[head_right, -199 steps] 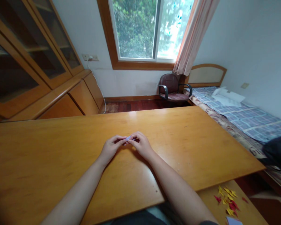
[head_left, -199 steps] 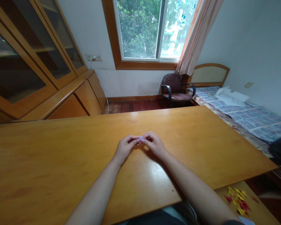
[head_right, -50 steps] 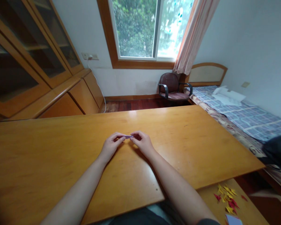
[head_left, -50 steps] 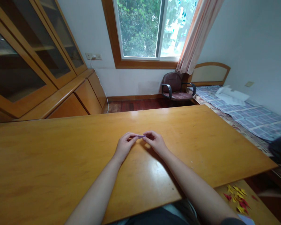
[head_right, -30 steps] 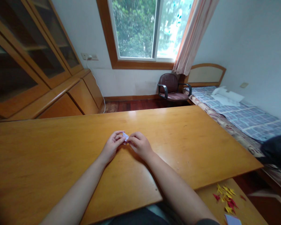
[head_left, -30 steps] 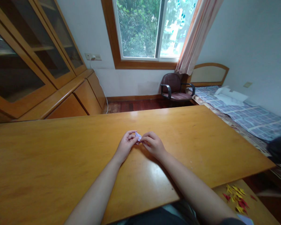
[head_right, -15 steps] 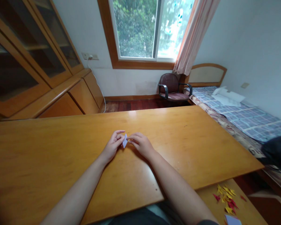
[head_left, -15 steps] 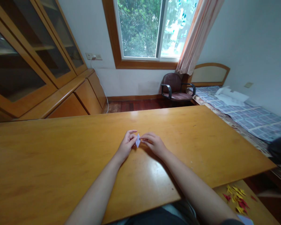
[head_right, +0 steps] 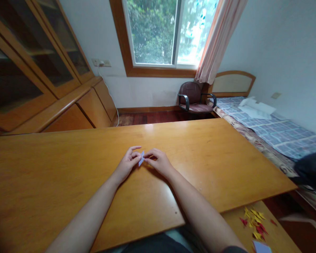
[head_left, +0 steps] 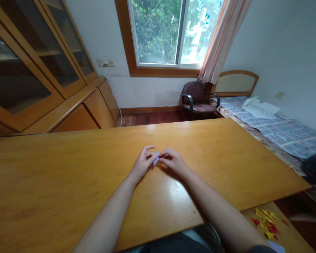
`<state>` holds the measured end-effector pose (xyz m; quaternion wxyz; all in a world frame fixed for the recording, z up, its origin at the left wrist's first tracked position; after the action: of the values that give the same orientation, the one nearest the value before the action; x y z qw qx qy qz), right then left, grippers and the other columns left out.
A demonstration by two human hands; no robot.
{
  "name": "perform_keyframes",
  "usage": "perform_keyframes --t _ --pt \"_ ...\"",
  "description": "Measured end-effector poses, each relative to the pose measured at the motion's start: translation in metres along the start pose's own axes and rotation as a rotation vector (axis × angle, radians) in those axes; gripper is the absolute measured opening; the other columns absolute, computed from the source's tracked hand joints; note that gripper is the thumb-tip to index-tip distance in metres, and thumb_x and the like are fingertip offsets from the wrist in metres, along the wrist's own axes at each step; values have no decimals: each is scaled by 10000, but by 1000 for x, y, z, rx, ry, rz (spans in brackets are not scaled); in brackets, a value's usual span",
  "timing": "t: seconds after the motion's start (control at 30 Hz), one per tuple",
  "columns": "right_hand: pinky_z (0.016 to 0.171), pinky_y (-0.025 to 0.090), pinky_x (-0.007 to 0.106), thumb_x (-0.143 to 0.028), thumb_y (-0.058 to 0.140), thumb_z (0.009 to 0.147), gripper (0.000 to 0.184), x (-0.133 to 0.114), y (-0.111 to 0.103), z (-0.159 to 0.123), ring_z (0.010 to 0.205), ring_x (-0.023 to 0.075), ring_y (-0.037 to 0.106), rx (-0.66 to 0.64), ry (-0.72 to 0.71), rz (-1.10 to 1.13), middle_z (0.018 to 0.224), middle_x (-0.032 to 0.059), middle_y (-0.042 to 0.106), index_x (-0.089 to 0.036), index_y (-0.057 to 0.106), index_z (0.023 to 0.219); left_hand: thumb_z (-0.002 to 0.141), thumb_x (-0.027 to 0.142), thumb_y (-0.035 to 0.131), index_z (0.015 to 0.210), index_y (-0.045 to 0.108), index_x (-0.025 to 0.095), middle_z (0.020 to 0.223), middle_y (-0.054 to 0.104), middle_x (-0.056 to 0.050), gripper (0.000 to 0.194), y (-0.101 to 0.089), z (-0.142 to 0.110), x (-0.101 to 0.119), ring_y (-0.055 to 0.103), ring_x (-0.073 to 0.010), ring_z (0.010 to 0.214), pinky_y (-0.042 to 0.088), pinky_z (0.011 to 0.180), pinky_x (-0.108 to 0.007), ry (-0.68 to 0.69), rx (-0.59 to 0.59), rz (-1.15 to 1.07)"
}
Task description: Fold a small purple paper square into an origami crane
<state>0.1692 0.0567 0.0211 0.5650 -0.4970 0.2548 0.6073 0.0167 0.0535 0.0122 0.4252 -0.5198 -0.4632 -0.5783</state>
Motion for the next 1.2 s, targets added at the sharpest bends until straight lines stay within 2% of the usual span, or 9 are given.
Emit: perform_keyframes --t 0.33,0.53,0.73,0.83,0.93,1.2 --pt "765 521 294 -275 699 823 129 -1 0 0 872 172 650 -9 66 68 931 40 693 -196 716 924 788 370 709 1198 509 192 728 627 33 489 -2 1 -5 544 -118 617 397 581 -222 -20 -5 -49" --pt "778 515 303 -301 703 822 187 4 3 -1 879 175 650 -16 128 147 944 48 696 -192 700 974 784 380 714 1225 483 178 755 656 19 537 -2 0 -6 562 -120 612 420 603 -233 -27 -9 -21" --pt "793 498 306 -326 712 818 246 14 4 -1 875 171 632 -2 186 226 920 36 670 -197 654 1020 819 377 679 1236 484 180 754 661 21 501 -2 2 -10 579 -125 626 440 625 -239 26 -22 66" --pt "780 480 297 -349 687 842 255 16 4 0 854 156 615 17 189 248 910 23 648 -201 627 1042 825 367 671 1246 478 186 765 675 15 497 -5 3 -11 607 -137 659 455 648 -244 49 14 123" --pt "748 471 286 -346 728 801 314 20 5 0 820 150 605 19 209 272 894 10 641 -207 603 1054 826 369 668 1235 486 180 782 692 0 486 -7 5 -12 635 -152 695 466 670 -253 58 46 183" --pt "644 433 265 -355 763 744 356 29 6 2 685 128 562 32 274 319 795 -16 628 -202 589 1014 851 416 635 1188 548 174 745 679 10 424 -8 5 -11 624 -151 701 465 703 -257 80 49 222"
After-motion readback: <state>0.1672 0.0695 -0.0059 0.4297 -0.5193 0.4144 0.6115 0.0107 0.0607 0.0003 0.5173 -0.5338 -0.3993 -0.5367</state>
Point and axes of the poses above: each hand's wrist, its own z-axis towards the middle knuckle, its own y-axis out of the palm, x = y × z, the point moved 6 cm from there along z, towards the middle knuckle
